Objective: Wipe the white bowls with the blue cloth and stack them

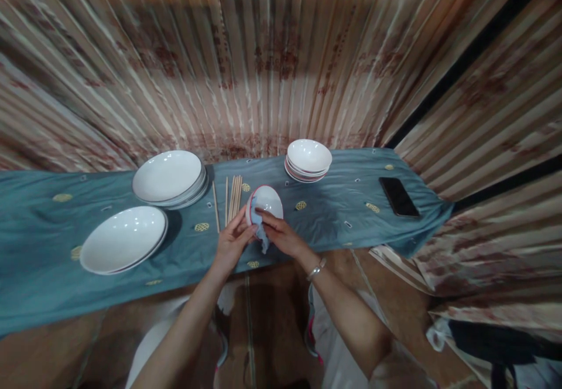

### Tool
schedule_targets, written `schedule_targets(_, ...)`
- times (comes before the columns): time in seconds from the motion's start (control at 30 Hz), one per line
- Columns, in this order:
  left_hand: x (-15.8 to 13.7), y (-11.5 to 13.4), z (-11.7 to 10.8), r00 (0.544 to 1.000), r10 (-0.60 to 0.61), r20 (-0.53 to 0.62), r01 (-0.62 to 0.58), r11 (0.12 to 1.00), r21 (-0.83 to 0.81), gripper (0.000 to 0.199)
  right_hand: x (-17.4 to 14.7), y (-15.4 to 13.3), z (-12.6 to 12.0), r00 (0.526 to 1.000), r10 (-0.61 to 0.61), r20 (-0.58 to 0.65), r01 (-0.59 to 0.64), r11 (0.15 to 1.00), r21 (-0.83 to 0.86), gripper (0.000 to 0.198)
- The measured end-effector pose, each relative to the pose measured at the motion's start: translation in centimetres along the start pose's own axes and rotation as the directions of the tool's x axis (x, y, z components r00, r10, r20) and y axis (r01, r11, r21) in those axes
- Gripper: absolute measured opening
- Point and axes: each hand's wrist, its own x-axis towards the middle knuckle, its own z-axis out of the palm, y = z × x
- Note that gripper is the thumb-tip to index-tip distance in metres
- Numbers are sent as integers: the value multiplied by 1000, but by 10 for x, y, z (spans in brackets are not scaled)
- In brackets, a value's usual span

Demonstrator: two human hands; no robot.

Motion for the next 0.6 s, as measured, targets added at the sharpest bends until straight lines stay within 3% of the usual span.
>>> schedule_targets(0.2, -1, -2, 0, 1000, -17, 10, 17, 1000, -8, 86, 6, 6, 1, 997, -53, -61, 37, 969, -246, 51)
schedule_targets(0.37, -1, -2, -2, 1000, -3, 1, 3, 1000, -4, 86, 3, 8, -2, 995, -67, -74, 25, 881, -473, 50)
schedule_targets(0.6, 1, -5, -4, 1000, -7, -1, 7, 1000, -29, 86, -3, 3, -9, 997, -55, -57, 13, 822, -569, 34)
